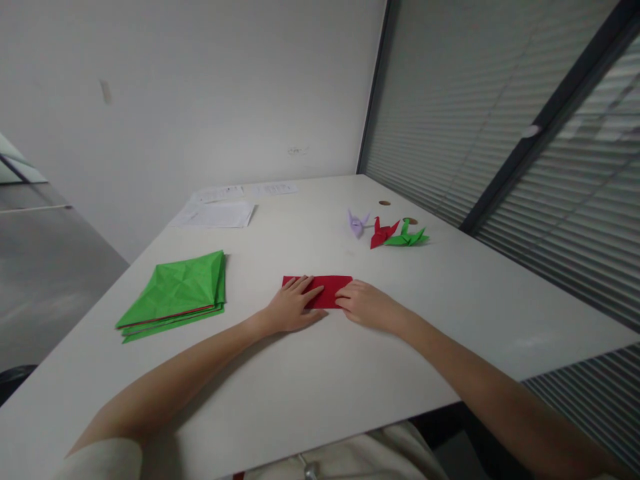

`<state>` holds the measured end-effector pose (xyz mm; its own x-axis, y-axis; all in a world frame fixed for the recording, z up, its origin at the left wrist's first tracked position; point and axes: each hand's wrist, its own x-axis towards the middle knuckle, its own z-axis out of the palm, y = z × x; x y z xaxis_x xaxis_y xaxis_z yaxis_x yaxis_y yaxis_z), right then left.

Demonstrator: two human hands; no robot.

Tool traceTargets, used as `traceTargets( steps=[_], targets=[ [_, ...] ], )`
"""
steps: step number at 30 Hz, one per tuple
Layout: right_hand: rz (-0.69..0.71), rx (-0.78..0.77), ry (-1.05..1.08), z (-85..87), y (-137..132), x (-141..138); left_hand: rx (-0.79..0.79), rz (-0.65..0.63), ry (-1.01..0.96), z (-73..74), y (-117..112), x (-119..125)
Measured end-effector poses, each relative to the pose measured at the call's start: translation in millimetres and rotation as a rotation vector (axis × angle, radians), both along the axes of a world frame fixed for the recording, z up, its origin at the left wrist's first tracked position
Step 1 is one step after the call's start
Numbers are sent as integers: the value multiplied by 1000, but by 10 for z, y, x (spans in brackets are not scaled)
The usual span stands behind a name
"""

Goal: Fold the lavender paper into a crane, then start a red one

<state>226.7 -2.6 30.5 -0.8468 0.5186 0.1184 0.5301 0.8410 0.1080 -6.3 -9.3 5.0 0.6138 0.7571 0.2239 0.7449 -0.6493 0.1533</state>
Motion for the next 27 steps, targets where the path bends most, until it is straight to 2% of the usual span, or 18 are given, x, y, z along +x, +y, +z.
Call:
traceTargets(
  steps=[3,6,8,11,14,16,19,22,25,27],
  targets=[
    [21,71,-28,-29,15,-34,91,-34,-27,73,-1,20],
    [33,123,31,82,18,-72,88,-98,-73,144,19,52],
    [39,170,177,235,17,-94,21,-87,-121,215,39,53],
    [-82,277,565,497,21,-136,-93,5,-311,369,39,31],
    [-59,224,691,627,46,-223,-173,-27,-489,477,-18,37],
    [-20,154,669,595,79,-293,-187,-123,-449,451,-64,65],
    [-65,60,689,442,157,-331,-104,-188,-177,282,-86,104],
    [-155,-43,665,289,248,-238,23,-147,-2,124,-33,98],
    [-145,-199,569,196,310,-101,96,-118,119,98,49,46],
    [-114,-286,493,161,324,-48,119,-151,193,123,94,-1]
  ],
)
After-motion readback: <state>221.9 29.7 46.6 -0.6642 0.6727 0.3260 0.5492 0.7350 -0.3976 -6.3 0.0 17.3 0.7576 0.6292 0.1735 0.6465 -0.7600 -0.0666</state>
